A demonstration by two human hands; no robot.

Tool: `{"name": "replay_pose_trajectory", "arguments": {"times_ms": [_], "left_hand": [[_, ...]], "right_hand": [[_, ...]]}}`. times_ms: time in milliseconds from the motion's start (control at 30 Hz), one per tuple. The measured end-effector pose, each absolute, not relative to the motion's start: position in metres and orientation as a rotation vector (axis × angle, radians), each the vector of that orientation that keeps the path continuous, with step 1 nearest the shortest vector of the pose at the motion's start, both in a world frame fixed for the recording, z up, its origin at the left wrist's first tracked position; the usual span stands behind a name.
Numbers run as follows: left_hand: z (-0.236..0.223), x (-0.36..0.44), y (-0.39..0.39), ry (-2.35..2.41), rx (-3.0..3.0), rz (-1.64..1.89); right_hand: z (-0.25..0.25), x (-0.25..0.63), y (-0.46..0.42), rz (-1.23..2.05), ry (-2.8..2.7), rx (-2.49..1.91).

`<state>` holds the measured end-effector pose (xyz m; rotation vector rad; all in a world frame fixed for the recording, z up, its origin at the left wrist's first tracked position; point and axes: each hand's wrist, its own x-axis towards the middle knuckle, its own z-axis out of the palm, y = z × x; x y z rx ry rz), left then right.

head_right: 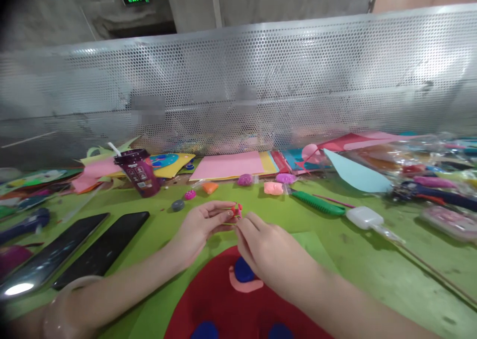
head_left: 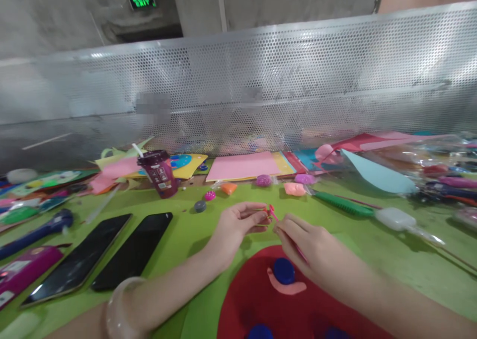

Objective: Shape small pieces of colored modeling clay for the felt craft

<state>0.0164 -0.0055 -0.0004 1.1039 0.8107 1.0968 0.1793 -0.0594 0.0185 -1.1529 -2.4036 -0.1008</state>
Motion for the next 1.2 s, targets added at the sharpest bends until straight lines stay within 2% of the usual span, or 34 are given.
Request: {"name": "replay_pose_trajectory", "arguments": {"times_ms": [300,533,800,1033,1200], "left_hand": [[-0.0011,0.0179,-0.0060,0.835,1.106,1.078],[-0.0004,0.0167,-0.0060,0.864,1.095,1.099],[-0.0004,0.0171,-0.0055,0.871,1.166,1.073],[-0.0020,0.0167,-0.0068,0.834,1.163,1.058],[-0.0020,0.0171,-0.0080,0.820,1.159,1.044]], "right_hand": [[0.0207,0.1796,-0.0606,-0.221,-2.496,-1.065],[0.0208,0.1792,-0.0602,-0.442,-2.554,-1.060],[0.0195,0.1761,-0.0635,-0.373,-2.530,-1.038],[0.0184,0.1785,-0.0629,-0.566,-2.497,-0.997],[0.0199,0.1765,-0.0640,-0.483,-2.479,-0.983]]}}
